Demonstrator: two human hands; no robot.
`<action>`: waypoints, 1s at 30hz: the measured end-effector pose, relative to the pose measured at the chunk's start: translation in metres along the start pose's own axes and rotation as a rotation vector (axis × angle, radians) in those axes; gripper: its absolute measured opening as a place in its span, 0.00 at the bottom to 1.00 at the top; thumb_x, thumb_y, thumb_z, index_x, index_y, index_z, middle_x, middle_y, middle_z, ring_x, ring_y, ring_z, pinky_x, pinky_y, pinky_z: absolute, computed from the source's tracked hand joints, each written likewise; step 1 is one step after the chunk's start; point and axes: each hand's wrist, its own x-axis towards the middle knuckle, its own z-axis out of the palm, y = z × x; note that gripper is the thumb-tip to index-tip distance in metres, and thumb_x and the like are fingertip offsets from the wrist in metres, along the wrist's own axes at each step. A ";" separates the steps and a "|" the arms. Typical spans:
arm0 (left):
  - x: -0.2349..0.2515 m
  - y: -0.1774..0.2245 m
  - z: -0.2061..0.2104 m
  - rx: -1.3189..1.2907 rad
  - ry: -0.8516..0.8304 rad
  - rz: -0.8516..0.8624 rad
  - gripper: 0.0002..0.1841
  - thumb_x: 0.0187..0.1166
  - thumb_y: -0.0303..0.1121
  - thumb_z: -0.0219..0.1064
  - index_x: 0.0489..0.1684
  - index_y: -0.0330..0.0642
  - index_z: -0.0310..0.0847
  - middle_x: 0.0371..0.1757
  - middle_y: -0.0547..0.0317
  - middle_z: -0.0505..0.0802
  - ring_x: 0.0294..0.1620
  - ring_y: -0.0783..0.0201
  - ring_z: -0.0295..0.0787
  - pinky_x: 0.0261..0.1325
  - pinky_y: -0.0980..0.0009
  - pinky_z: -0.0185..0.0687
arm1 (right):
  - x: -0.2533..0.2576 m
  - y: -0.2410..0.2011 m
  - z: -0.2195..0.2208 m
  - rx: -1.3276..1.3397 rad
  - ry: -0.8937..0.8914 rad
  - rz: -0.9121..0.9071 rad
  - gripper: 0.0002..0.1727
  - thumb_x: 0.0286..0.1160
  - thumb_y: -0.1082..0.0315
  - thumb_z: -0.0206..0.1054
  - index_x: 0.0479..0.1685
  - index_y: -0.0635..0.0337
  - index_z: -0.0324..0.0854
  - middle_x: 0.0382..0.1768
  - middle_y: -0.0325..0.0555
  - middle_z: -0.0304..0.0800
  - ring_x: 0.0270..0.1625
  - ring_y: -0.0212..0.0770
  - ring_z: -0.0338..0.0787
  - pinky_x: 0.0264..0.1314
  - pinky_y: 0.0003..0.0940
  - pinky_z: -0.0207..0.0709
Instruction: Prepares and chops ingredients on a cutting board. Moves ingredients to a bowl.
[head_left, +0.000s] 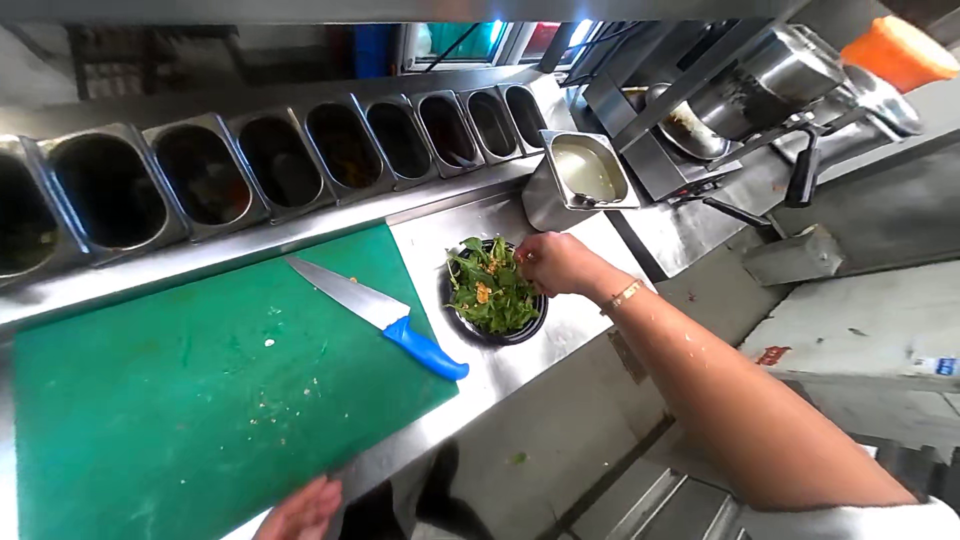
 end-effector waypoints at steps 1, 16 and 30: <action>0.003 0.002 -0.001 0.014 0.001 0.000 0.27 0.90 0.37 0.58 0.79 0.24 0.63 0.73 0.42 0.85 0.72 0.53 0.85 0.76 0.51 0.80 | -0.005 0.000 0.003 0.004 -0.003 -0.037 0.09 0.76 0.69 0.69 0.50 0.53 0.91 0.35 0.49 0.94 0.33 0.48 0.93 0.41 0.55 0.87; -0.001 0.000 -0.023 0.348 0.402 0.057 0.23 0.85 0.41 0.60 0.73 0.37 0.78 0.71 0.49 0.87 0.69 0.57 0.86 0.68 0.59 0.87 | -0.053 -0.014 0.053 0.061 0.527 -0.236 0.13 0.81 0.72 0.66 0.59 0.63 0.87 0.65 0.61 0.86 0.54 0.62 0.91 0.53 0.67 0.85; 0.054 -0.038 -0.046 0.314 0.901 0.532 0.30 0.90 0.54 0.51 0.85 0.47 0.66 0.90 0.52 0.65 0.90 0.52 0.62 0.87 0.53 0.67 | -0.024 -0.256 0.282 -0.134 0.384 -0.843 0.45 0.86 0.33 0.41 0.89 0.61 0.64 0.92 0.56 0.58 0.95 0.56 0.54 0.94 0.58 0.49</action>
